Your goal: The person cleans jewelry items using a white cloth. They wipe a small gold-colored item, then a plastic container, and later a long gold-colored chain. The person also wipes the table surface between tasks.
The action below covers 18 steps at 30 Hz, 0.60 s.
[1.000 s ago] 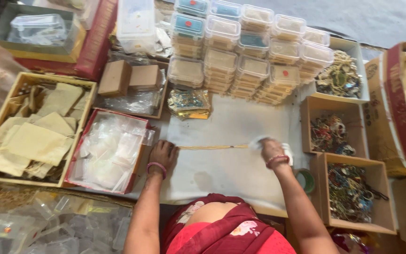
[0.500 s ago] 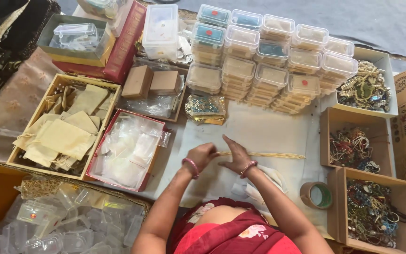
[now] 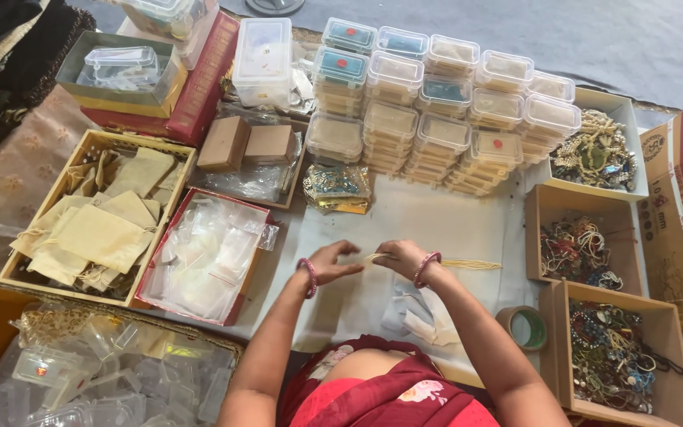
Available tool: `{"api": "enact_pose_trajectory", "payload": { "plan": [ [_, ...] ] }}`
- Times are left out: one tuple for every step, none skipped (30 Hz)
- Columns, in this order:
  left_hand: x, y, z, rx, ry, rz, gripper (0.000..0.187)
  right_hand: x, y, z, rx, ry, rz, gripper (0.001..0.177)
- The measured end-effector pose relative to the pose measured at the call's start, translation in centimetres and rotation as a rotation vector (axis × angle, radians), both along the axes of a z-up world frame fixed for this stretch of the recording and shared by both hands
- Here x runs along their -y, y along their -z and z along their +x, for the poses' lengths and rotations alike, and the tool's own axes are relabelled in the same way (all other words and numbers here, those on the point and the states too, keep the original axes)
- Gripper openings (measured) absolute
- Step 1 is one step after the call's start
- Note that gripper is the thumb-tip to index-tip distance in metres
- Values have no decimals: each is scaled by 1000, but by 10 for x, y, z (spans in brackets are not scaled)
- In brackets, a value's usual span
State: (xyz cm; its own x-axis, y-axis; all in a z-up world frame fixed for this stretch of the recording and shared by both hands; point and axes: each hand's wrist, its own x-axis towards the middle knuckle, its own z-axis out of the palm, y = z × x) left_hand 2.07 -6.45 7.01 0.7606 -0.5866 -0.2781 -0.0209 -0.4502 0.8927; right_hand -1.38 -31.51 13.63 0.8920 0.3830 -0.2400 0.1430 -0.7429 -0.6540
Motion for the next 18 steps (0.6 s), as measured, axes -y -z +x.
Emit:
{"api": "enact_pose_trajectory", "payload": {
  "plan": [
    [10,7,-4,1,-2,-1,38,-3,0,1,1,-2,-1,29],
    [18,13,-8,37,-1,-225,46,-7,1,3,51,-52,-22,29],
    [28,19,-11,72,6,-447,56,-10,1,4,101,-103,-43,28],
    [31,17,-15,74,7,-447,56,-11,-1,6,104,-103,-43,28],
    [34,14,-18,-149,-52,-509,56,-11,-3,8,108,-101,-51,27],
    [39,12,-21,-373,-110,-568,59,-11,-5,9,112,-97,-61,27],
    [40,28,-19,-370,-108,-569,59,-9,-7,11,115,-96,-62,27],
    [41,44,-16,-344,-137,-521,63,-7,-9,11,115,-59,-50,25],
    [43,60,-14,-319,-165,-471,73,-5,-11,12,115,-22,-38,24],
    [41,63,-13,-317,-163,-471,73,-2,-10,12,117,-20,-38,24],
    [40,67,-11,-408,-209,-515,64,2,-8,11,147,35,9,23],
    [38,71,-10,-499,-255,-559,59,6,-6,10,176,89,57,23],
    [36,61,-10,-499,-255,-558,59,8,4,9,176,89,57,23],
    [34,51,-9,-564,-289,-562,54,10,13,8,180,149,74,23],
    [31,41,-9,-629,-323,-565,50,12,22,8,184,209,90,24],
    [31,28,-10,-628,-323,-565,50,10,36,6,186,210,91,24],
    [31,15,-11,-656,-377,-649,46,8,50,4,137,235,27,27],
    [31,2,-11,-684,-431,-733,42,7,64,4,89,259,-37,31]
  ]
}}
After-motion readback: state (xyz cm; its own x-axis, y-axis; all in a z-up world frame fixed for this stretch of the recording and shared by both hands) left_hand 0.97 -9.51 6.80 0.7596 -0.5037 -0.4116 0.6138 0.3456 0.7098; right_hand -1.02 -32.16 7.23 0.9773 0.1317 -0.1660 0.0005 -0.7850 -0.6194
